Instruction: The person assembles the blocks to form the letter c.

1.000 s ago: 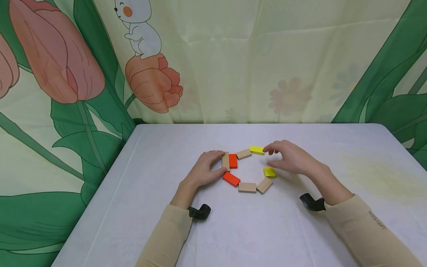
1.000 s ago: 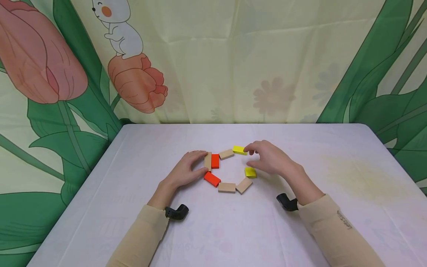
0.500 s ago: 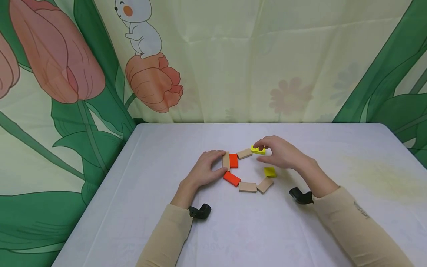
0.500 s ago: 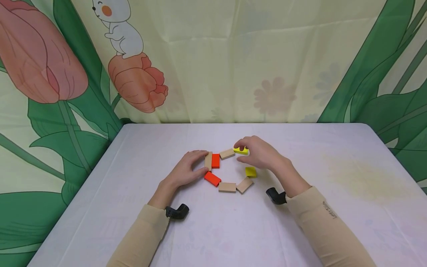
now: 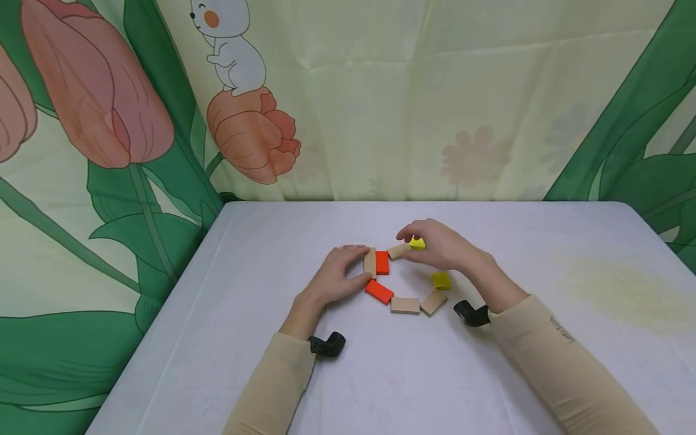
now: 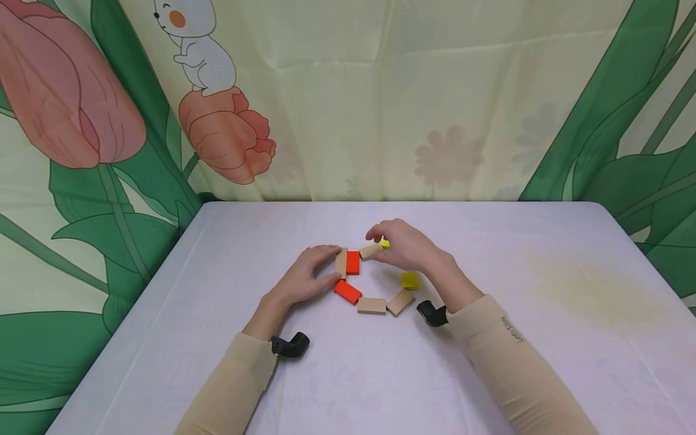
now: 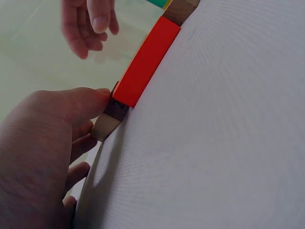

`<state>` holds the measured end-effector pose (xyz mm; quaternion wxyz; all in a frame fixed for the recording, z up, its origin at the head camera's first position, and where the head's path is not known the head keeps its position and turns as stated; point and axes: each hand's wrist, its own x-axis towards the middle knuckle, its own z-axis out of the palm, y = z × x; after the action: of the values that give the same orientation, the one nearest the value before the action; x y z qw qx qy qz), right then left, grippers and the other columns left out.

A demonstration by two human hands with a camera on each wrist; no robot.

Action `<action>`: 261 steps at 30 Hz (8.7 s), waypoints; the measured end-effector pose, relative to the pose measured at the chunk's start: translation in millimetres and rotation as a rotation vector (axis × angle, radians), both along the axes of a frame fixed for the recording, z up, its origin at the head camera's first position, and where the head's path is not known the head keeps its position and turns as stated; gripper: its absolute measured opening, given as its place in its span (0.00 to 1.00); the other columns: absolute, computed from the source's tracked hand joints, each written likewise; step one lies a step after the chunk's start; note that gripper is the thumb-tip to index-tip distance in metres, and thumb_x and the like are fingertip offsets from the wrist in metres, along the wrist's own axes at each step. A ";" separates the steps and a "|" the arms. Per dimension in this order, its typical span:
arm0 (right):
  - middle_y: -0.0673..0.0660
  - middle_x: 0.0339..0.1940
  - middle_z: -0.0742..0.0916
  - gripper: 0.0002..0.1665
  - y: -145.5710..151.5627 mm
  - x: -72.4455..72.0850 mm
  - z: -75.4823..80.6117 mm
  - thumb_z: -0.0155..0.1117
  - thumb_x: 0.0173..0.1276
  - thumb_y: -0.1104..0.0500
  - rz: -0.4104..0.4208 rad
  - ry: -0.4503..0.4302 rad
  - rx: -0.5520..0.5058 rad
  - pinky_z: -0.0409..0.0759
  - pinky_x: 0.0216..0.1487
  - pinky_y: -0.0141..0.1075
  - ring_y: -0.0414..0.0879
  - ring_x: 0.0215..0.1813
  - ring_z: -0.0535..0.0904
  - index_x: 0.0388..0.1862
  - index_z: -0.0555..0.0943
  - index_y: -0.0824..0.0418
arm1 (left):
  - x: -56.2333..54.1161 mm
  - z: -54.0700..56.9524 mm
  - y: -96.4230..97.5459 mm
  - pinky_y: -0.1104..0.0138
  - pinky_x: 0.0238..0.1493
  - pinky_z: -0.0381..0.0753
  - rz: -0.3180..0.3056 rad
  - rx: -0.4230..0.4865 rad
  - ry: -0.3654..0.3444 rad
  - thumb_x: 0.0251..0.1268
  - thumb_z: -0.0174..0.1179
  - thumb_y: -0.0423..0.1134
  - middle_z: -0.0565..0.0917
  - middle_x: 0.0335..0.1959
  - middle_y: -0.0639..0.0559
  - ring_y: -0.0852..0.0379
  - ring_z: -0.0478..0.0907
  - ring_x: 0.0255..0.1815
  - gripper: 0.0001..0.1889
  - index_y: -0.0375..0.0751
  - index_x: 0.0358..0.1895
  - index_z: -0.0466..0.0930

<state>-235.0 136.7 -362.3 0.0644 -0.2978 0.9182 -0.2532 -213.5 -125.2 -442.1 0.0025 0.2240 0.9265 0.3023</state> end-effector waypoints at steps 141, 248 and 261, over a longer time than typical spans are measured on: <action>0.65 0.63 0.79 0.26 -42.7 -63.0 -14.3 0.64 0.72 0.62 -0.023 -0.156 0.108 0.70 0.66 0.58 0.62 0.65 0.70 0.69 0.77 0.58 | -3.3 0.2 -2.3 0.51 0.77 0.49 -0.034 -0.012 0.033 0.67 0.60 0.51 0.75 0.69 0.54 0.54 0.63 0.74 0.31 0.46 0.72 0.72; 0.61 0.51 0.84 0.20 -14.0 -52.6 -6.6 0.65 0.72 0.60 -0.029 -0.102 0.082 0.76 0.59 0.53 0.58 0.56 0.76 0.62 0.81 0.62 | -1.2 1.0 -2.5 0.54 0.78 0.49 -0.004 -0.017 0.005 0.67 0.60 0.52 0.74 0.70 0.54 0.54 0.63 0.73 0.32 0.49 0.73 0.72; 0.59 0.50 0.83 0.19 -2.7 -45.6 -10.3 0.68 0.70 0.60 0.013 -0.149 0.078 0.76 0.54 0.50 0.58 0.55 0.75 0.58 0.82 0.60 | -1.7 1.5 -2.7 0.52 0.77 0.49 -0.025 -0.016 0.019 0.68 0.60 0.51 0.74 0.70 0.52 0.52 0.63 0.73 0.31 0.46 0.73 0.72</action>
<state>-280.6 134.1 -372.6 0.1456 -0.2814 0.9181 -0.2383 -215.2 -127.9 -440.6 -0.0008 0.2382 0.9260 0.2929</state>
